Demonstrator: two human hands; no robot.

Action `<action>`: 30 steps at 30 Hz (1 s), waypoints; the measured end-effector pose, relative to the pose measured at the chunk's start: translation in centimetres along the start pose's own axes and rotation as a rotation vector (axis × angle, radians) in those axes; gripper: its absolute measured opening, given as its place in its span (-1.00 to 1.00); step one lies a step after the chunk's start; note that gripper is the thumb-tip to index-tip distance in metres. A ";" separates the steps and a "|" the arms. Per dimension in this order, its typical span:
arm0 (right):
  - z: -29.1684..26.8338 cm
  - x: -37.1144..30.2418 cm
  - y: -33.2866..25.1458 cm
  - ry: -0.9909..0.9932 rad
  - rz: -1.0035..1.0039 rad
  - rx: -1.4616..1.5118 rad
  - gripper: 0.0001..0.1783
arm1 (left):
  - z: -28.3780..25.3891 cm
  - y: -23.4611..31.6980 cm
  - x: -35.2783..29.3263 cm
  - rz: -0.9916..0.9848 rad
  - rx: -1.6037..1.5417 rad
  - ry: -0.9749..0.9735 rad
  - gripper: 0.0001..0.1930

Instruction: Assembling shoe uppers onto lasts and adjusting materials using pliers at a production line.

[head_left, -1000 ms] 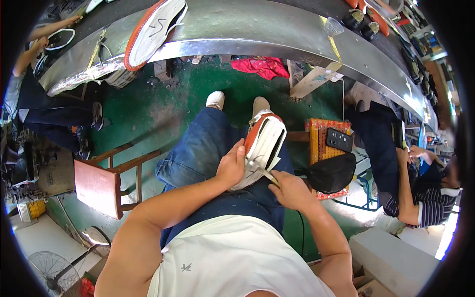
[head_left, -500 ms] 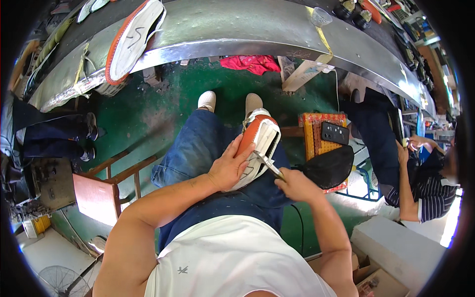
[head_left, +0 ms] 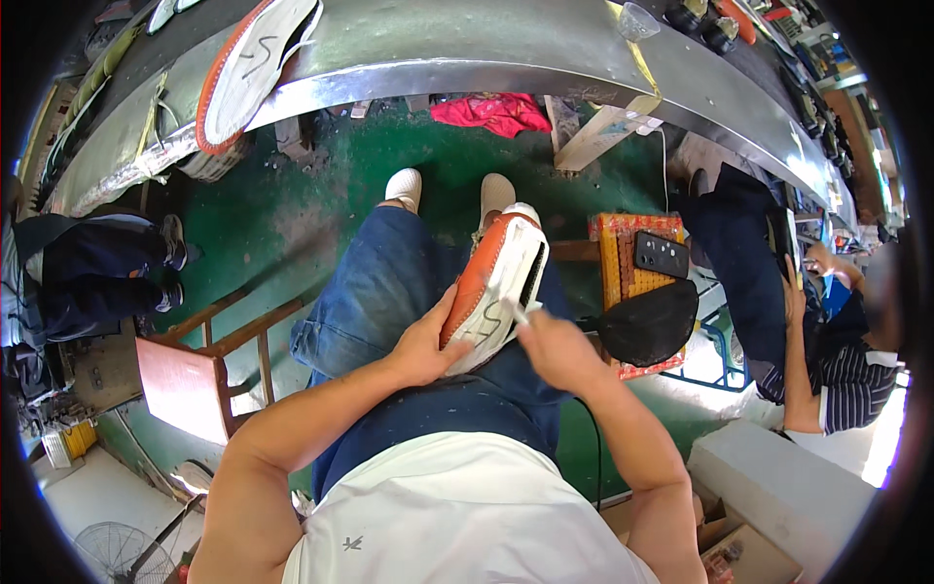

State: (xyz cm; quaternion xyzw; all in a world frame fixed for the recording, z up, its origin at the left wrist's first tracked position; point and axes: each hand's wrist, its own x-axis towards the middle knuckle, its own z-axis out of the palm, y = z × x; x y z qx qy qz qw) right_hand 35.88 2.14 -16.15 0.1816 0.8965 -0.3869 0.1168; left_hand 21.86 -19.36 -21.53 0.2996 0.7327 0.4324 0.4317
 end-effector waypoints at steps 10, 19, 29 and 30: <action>4.1 -5.6 5.6 0.213 0.318 0.890 -0.60 | -9.1 10.3 -0.6 0.278 0.303 0.054 -0.18; 2.8 -7.5 3.8 0.051 0.299 0.686 -0.67 | -6.4 11.6 10.7 -0.155 0.341 -0.077 -0.35; -1.6 -3.7 -0.7 -0.071 -0.108 0.139 -0.37 | -1.1 2.4 -0.4 0.225 0.294 0.337 -0.82; -2.2 -2.9 -1.0 -0.122 -0.114 0.030 -0.37 | -0.7 2.5 -0.5 0.333 0.348 0.369 -0.86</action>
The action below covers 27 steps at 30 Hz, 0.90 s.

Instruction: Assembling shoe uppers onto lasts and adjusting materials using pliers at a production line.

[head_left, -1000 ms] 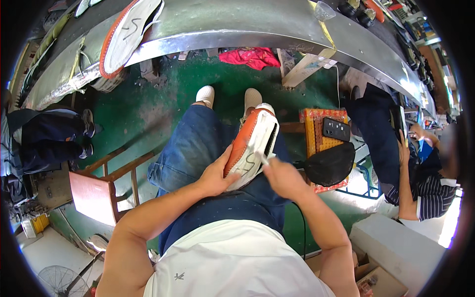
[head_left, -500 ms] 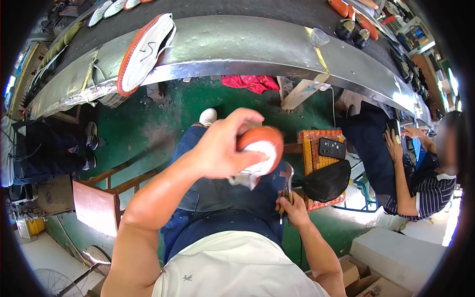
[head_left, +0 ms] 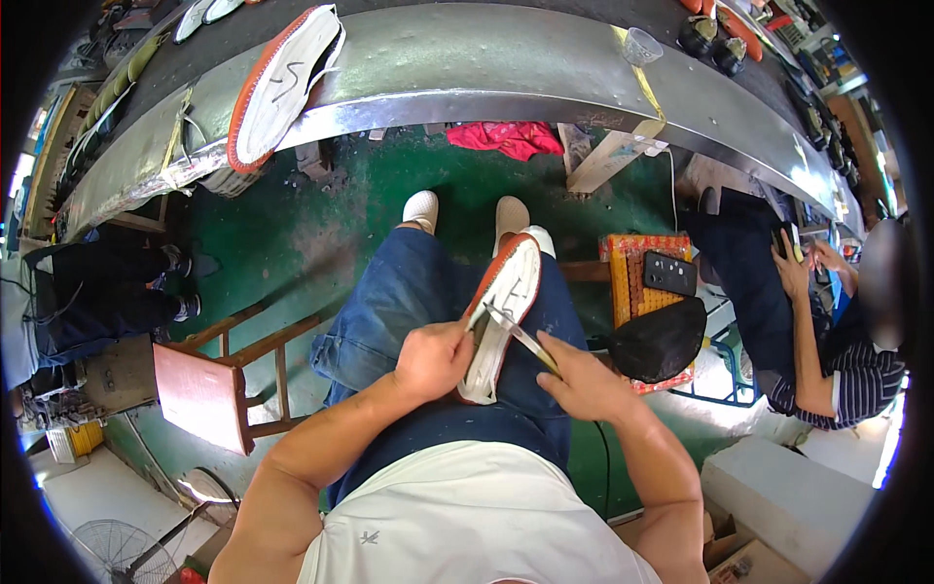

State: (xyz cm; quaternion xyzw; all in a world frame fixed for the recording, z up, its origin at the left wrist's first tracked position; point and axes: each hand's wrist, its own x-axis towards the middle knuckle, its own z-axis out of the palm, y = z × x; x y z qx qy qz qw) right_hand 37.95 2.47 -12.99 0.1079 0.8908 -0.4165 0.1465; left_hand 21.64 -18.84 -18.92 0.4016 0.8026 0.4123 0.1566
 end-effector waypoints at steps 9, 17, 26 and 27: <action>-3.4 6.1 -2.8 -0.381 0.062 -0.364 -0.72 | 4.5 -4.3 0.7 -0.487 -1.255 -0.171 -0.25; 4.3 3.2 -0.5 0.069 0.265 0.257 -0.65 | 3.4 -4.9 2.5 -0.497 -1.199 -0.202 -0.11; -5.3 7.6 -1.9 -0.460 0.157 -0.078 -0.55 | 5.5 -5.1 1.7 -0.369 -1.044 -0.026 -0.25; -5.4 7.6 -1.7 -0.463 0.156 -0.085 -0.55 | 5.5 -5.2 1.6 -0.357 -1.008 -0.036 -0.25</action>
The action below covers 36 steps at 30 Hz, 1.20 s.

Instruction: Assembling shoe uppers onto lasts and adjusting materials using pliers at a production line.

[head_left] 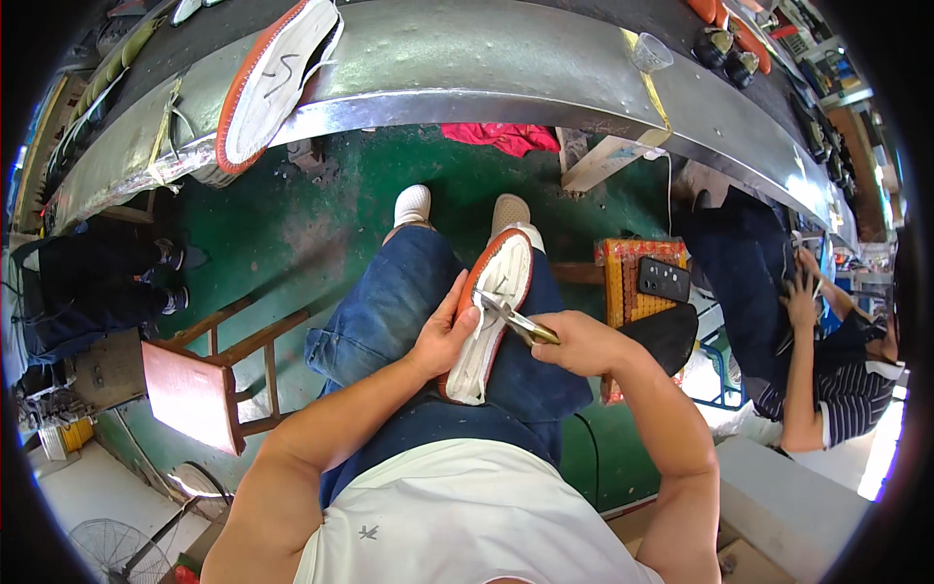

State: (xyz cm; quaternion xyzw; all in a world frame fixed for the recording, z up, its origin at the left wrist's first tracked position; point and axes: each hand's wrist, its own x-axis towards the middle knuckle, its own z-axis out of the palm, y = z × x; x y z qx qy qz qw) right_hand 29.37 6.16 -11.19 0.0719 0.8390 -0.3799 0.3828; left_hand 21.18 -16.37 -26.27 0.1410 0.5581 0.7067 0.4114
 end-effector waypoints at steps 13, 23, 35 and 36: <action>0.8 1.0 -0.2 0.379 0.012 -0.388 -0.87 | -0.4 0.4 0.5 -0.013 0.200 -0.091 -0.26; 7.3 5.2 1.7 0.455 0.109 0.208 -0.61 | -0.9 1.0 0.8 0.020 0.293 0.024 -0.28; 4.6 2.4 8.6 -0.255 0.095 1.159 -0.58 | 0.4 5.1 1.3 0.208 0.926 -0.119 -0.50; 3.7 1.6 8.1 -0.164 0.143 1.017 -0.57 | 0.3 4.9 1.4 0.206 0.926 -0.119 -0.50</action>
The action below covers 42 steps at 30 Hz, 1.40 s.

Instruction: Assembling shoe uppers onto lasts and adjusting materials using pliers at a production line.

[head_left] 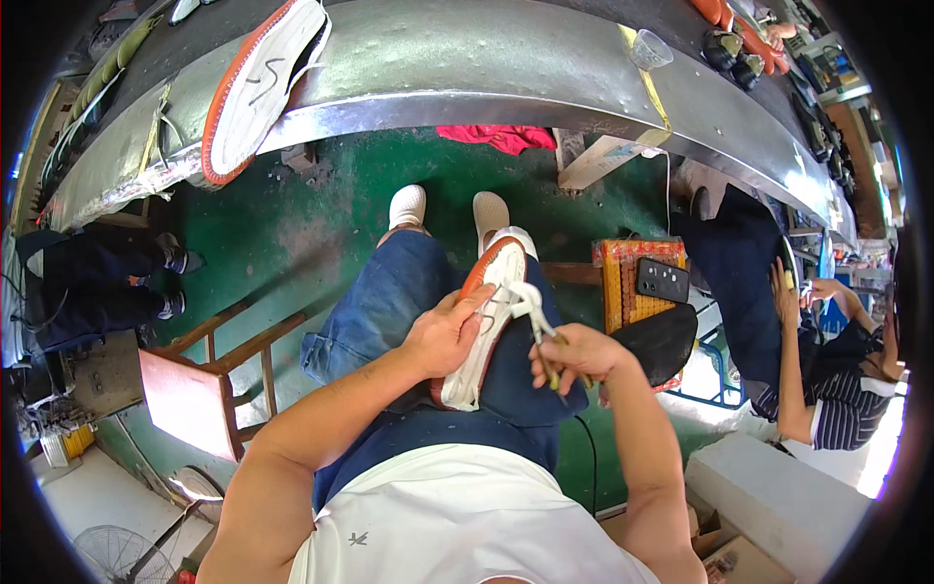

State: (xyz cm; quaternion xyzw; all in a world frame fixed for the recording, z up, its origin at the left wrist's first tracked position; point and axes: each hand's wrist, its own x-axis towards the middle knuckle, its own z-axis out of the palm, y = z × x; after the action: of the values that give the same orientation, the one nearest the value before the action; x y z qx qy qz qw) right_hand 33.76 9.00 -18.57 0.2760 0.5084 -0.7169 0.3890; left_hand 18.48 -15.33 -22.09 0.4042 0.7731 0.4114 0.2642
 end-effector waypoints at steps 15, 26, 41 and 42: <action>4.2 1.7 -5.4 0.493 -0.344 -0.850 -0.41 | 0.2 0.3 -0.3 -0.383 -0.079 -0.134 -0.16; 7.4 -3.5 0.0 0.293 -0.175 -0.805 -0.56 | -1.8 -1.5 1.9 -0.543 -0.776 -0.350 -0.20; 11.2 -1.8 0.5 0.517 -0.443 -1.643 -0.61 | -0.8 -1.5 0.8 -0.548 -0.746 -0.319 -0.17; 10.1 -1.1 1.0 0.495 -0.491 -1.572 -0.61 | -0.9 -1.5 0.8 -0.550 -0.747 -0.321 -0.17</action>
State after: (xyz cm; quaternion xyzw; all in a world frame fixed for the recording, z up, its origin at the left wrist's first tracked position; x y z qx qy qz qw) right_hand 35.21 -0.47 -14.90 -0.0431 0.9729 -0.1397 0.1791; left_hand 16.79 -15.58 -23.00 0.1210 0.6002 0.5080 0.6059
